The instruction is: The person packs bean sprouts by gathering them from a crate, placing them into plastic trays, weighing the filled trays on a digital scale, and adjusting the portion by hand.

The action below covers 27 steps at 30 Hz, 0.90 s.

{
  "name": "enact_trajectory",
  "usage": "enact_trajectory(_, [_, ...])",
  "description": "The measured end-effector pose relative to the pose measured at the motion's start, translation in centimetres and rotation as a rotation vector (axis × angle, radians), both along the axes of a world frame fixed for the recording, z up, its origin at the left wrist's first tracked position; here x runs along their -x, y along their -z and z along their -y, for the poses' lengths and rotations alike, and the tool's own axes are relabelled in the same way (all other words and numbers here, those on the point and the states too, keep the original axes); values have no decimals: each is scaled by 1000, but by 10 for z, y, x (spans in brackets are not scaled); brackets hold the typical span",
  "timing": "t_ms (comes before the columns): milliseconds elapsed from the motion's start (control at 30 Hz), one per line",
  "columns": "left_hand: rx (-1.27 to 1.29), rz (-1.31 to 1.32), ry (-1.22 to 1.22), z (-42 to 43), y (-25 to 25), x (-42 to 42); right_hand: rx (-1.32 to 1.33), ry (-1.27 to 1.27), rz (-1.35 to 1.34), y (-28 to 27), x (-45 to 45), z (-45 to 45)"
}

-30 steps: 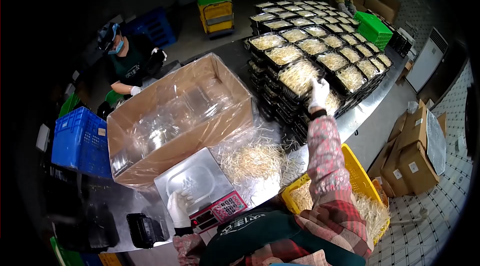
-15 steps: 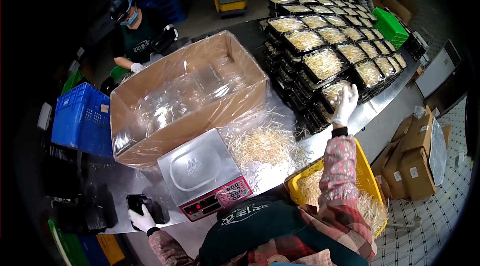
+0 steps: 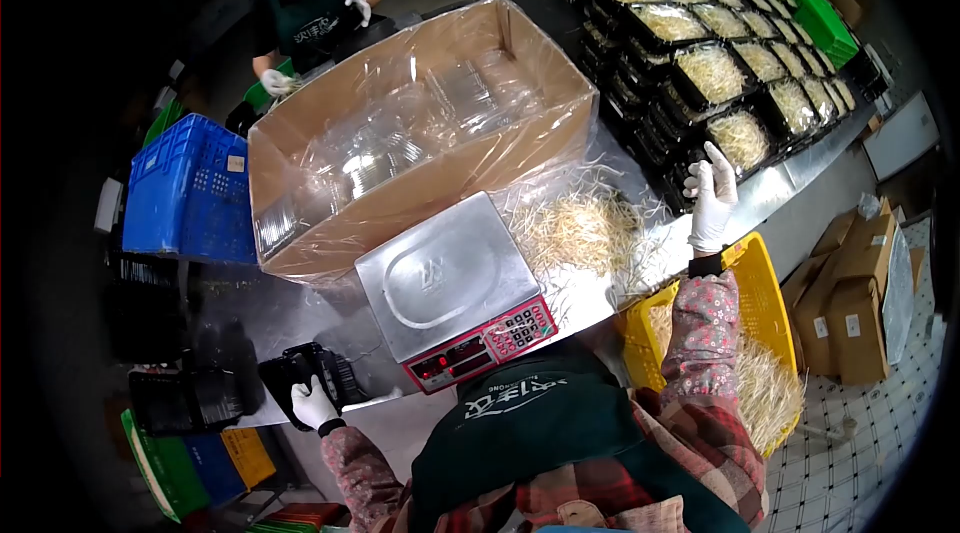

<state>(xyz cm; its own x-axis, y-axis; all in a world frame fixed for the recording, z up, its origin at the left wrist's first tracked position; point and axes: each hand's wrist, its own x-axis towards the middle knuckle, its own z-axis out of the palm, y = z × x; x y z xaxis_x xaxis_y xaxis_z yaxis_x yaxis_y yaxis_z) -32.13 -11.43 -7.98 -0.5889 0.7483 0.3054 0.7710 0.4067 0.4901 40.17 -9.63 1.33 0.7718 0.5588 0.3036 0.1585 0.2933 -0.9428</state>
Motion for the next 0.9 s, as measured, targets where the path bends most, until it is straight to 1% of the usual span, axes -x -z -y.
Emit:
enact_trajectory(33, [-65, 33, 10, -8, -11, -8, 22, 31, 5, 4, 3, 9])
enact_trajectory(67, [-169, 122, 65, -21, -17, -18, 32, 56, 20, 12, 1, 20])
enact_trajectory(100, [-247, 106, 166, -36, -34, -42, 22, 75, 20, 17, 1, 30])
enact_trajectory(133, [-382, 143, 309, -52, -48, -79, 40, 98, 30, 18, 4, 43])
enact_trajectory(167, [-457, 120, 433, -69, -60, -119, 56, 126, 39, 19, 7, 59])
enact_trajectory(200, [-456, 182, 574, -82, -79, -169, 102, 174, 65, 27, 4, 78])
enact_trajectory(233, [-343, 821, 623, -86, -98, -230, 129, 214, 57, 27, 6, 97])
enact_trajectory(267, [-367, 327, 946, -98, -93, -260, 144, 262, 70, 23, 9, 118])
enact_trajectory(300, [-316, 125, 1212, -101, -104, -302, 160, 316, 84, 19, 13, 141])
enact_trajectory(333, [-299, 149, 1449, -104, -99, -347, 198, 382, 99, 18, 12, 166])
enact_trajectory(367, [-225, 247, 1668, -106, -84, -379, 210, 458, 98, 12, 16, 196])
enact_trajectory(400, [-154, 234, 1770, -101, -75, -411, 200, 531, 81, 8, 20, 227])
enact_trajectory(433, [-131, 98, 1872, -100, -56, -442, 192, 609, 70, 2, 23, 262])
enact_trajectory(467, [-139, 51, 1924, -99, -37, -470, 197, 682, 107, -3, 28, 296])
enact_trajectory(533, [-182, -35, 2006, -103, 0, -513, 168, 850, 73, -6, 39, 367])
enact_trajectory(567, [-191, -88, 2017, -126, 34, -535, 148, 908, 19, 14, 28, 379])
enact_trajectory(600, [-155, -182, 2020, -128, 50, -544, 169, 979, 22, 6, 44, 416])
enact_trajectory(633, [-110, -288, 2002, -136, 66, -549, 148, 1035, -24, 13, 50, 439])
enact_trajectory(667, [-85, -378, 1982, -140, 73, -553, 227, 1067, -68, 23, 53, 457])
enact_trajectory(700, [-157, -409, 1953, -129, 57, -553, 303, 1088, -115, 35, 54, 473])
enact_trajectory(733, [-252, -397, 1958, -116, 37, -557, 420, 1107, -109, 53, 52, 484])
enact_trajectory(767, [-353, -389, 1957, -101, 17, -561, 590, 1037, -106, 62, 55, 489])
enact_trajectory(833, [-63, 127, 2231, -58, -10, -573, 818, 879, -102, 94, 55, 487])
enact_trajectory(900, [530, 275, 2308, 1, -20, -587, 1060, 674, -37, 129, 49, 460])
